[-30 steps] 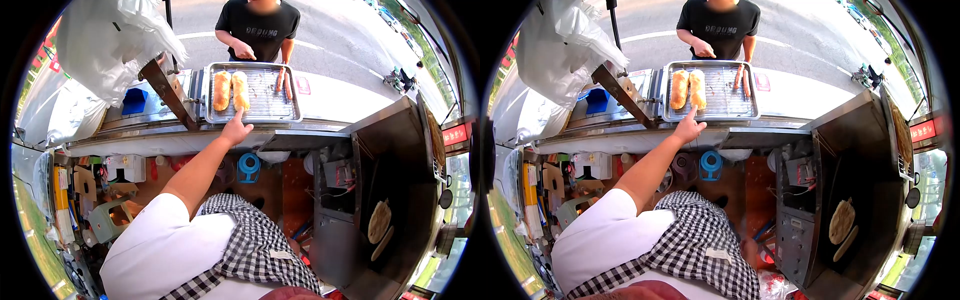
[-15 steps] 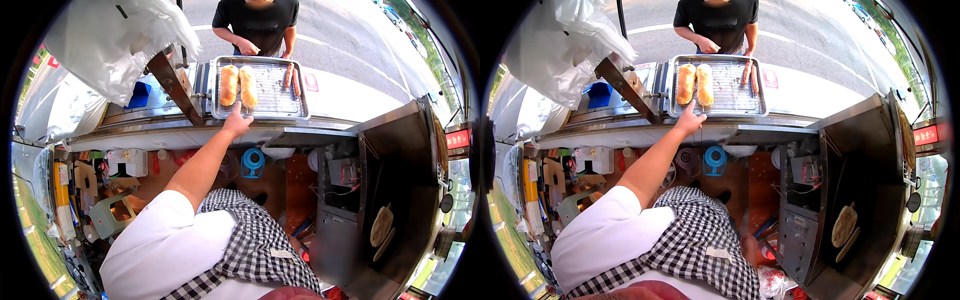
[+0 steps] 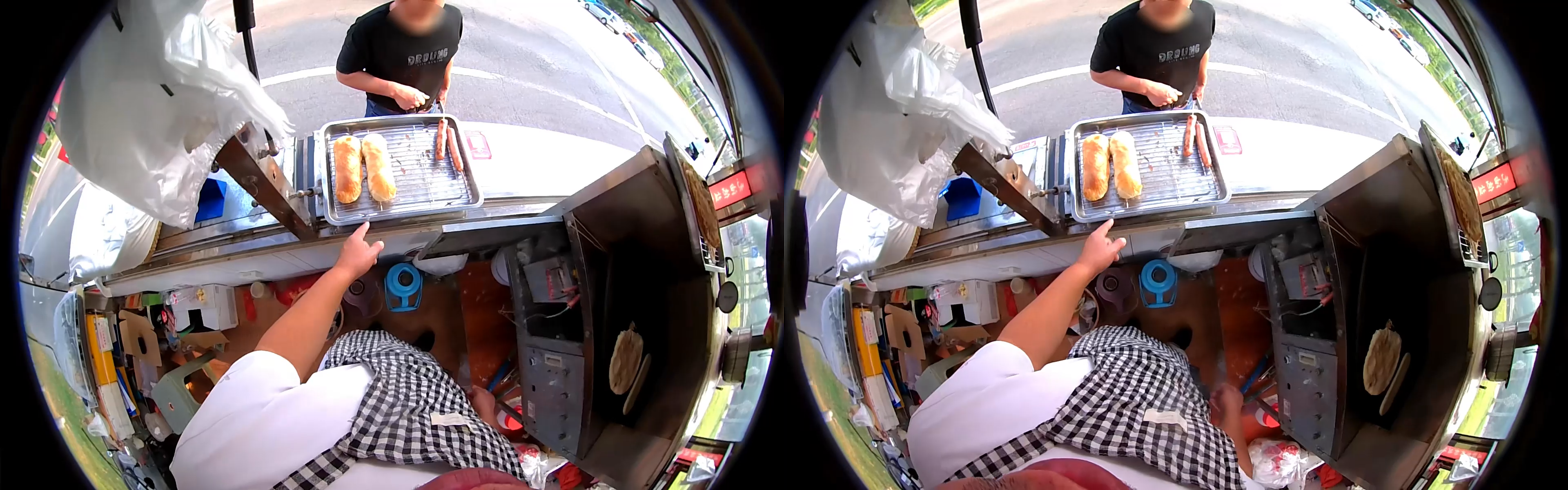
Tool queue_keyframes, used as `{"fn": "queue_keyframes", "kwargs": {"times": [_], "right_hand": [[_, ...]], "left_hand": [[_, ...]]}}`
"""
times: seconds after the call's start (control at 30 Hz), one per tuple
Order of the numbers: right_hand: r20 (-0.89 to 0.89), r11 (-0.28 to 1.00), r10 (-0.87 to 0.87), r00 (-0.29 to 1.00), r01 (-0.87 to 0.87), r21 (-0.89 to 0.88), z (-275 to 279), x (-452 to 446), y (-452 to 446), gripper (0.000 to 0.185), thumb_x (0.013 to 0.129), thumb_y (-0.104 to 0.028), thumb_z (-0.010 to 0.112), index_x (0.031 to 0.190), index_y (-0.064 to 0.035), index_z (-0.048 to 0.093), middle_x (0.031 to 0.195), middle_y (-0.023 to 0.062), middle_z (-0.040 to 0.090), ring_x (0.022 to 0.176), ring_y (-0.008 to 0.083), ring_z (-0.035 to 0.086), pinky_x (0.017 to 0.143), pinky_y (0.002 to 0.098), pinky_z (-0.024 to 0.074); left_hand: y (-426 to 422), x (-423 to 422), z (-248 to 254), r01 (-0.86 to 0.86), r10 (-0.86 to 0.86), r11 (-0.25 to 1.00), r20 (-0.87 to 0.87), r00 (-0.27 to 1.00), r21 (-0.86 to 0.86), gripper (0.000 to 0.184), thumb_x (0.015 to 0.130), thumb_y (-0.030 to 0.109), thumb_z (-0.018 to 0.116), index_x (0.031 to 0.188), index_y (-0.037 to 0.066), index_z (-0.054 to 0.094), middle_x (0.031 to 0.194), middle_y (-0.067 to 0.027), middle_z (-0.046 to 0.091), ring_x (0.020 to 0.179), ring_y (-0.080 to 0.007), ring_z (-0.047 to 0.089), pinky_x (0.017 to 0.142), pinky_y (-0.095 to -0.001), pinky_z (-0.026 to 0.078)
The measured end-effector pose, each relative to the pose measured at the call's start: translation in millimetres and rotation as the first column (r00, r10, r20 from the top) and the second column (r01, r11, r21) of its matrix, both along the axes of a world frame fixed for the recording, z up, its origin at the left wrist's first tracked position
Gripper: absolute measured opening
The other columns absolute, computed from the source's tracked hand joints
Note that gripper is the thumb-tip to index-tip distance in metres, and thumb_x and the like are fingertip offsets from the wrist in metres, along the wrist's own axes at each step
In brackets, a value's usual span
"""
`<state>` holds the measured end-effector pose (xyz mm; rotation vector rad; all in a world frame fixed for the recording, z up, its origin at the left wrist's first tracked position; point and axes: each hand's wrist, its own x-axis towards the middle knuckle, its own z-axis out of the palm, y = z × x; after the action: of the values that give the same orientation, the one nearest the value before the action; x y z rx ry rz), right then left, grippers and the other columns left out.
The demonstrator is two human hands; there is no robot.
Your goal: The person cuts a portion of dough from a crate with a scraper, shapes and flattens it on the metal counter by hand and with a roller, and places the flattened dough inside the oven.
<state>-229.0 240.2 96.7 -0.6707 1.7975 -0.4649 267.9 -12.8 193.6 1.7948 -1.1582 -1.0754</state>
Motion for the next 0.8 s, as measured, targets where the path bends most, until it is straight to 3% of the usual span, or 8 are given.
{"fn": "queue_keyframes", "kwargs": {"times": [0.07,0.13,0.27,0.3,0.43,0.57,0.63,0.8], "right_hand": [[0.035,0.997,-0.083,0.996,0.083,0.007,-16.3,-3.9,6.4,0.012,0.092,-0.013,0.056,0.088,-0.0047,0.064,0.076,0.0083,0.062,0.062,0.0213,0.062,0.051,0.0340,0.0526],[0.121,0.929,-0.349,0.929,0.326,0.174,-4.7,0.8,7.5,0.010,0.092,-0.011,0.056,0.091,-0.0055,0.064,0.076,0.0074,0.061,0.061,0.0208,0.061,0.052,0.0343,0.0533],[0.070,0.859,-0.484,0.872,0.458,0.230,5.6,20.3,10.2,0.009,0.094,-0.009,0.054,0.093,-0.0080,0.063,0.075,0.0052,0.059,0.059,0.0181,0.058,0.050,0.0325,0.0505],[0.165,0.907,-0.412,0.896,0.385,0.171,-5.2,12.1,21.4,0.009,0.096,-0.010,0.055,0.094,-0.0073,0.063,0.075,0.0043,0.059,0.059,0.0168,0.058,0.050,0.0329,0.0510],[0.078,0.900,-0.408,0.910,0.386,0.203,16.1,23.9,29.4,0.013,0.095,-0.011,0.055,0.088,-0.0056,0.064,0.072,0.0041,0.058,0.056,0.0152,0.058,0.048,0.0303,0.0496],[-0.007,0.992,0.068,0.998,-0.068,-0.104,-3.2,4.4,48.9,0.017,0.091,-0.007,0.053,0.076,-0.0056,0.061,0.065,0.0049,0.054,0.052,0.0157,0.055,0.043,0.0296,0.0445],[0.001,0.979,0.113,0.994,-0.111,-0.171,-31.6,-11.9,58.4,0.020,0.089,-0.005,0.053,0.070,-0.0059,0.058,0.062,0.0054,0.051,0.049,0.0161,0.052,0.040,0.0296,0.0406],[0.068,0.972,0.079,0.995,-0.061,-0.228,-67.6,-51.5,74.1,0.010,0.091,-0.009,0.057,0.083,-0.0092,0.063,0.072,0.0063,0.058,0.056,0.0208,0.057,0.048,0.0345,0.0468]], "left_hand": [[15.3,-5.7,-3.6,0.016,-0.015,0.999,-0.030,0.999,0.037,0.071,0.090,0.025,0.070,0.147,-0.007,0.044,0.065,-0.0107,0.069,0.063,-0.0206,0.069,0.068,-0.0343,0.055],[28.5,-12.3,-16.2,0.061,-0.060,0.996,-0.019,0.998,0.062,0.064,0.090,0.024,0.070,0.144,-0.005,0.050,0.066,-0.0105,0.069,0.062,-0.0199,0.068,0.066,-0.0346,0.055],[52.5,-20.5,-35.6,0.195,-0.195,0.974,-0.018,0.981,0.117,0.058,0.090,0.026,0.071,0.138,-0.004,0.056,0.069,-0.0113,0.070,0.066,-0.0213,0.070,0.071,-0.0354,0.056],[56.7,-19.8,-43.2,0.218,-0.222,0.966,0.009,0.975,0.142,0.058,0.090,0.026,0.071,0.137,-0.004,0.057,0.071,-0.0122,0.071,0.068,-0.0217,0.071,0.072,-0.0357,0.056],[70.7,-11.5,-76.6,0.242,-0.257,0.930,0.018,0.966,0.276,0.059,0.088,0.027,0.072,0.134,-0.006,0.058,0.079,-0.0156,0.074,0.071,-0.0238,0.073,0.073,-0.0369,0.058],[83.8,-6.2,-81.0,0.255,-0.312,0.884,0.089,0.946,0.393,0.053,0.086,0.026,0.073,0.126,-0.008,0.064,0.090,-0.0198,0.075,0.071,-0.0246,0.074,0.072,-0.0376,0.058],[86.6,-3.7,-88.0,0.229,-0.305,0.876,0.118,0.945,0.425,0.052,0.085,0.026,0.074,0.124,-0.008,0.066,0.091,-0.0203,0.075,0.071,-0.0246,0.074,0.073,-0.0376,0.058],[118.3,7.7,-136.7,0.182,-0.325,0.880,0.276,0.904,0.439,0.040,0.082,0.032,0.076,0.102,-0.003,0.075,0.092,-0.0224,0.075,0.085,-0.0310,0.075,0.079,-0.0418,0.057]]}}
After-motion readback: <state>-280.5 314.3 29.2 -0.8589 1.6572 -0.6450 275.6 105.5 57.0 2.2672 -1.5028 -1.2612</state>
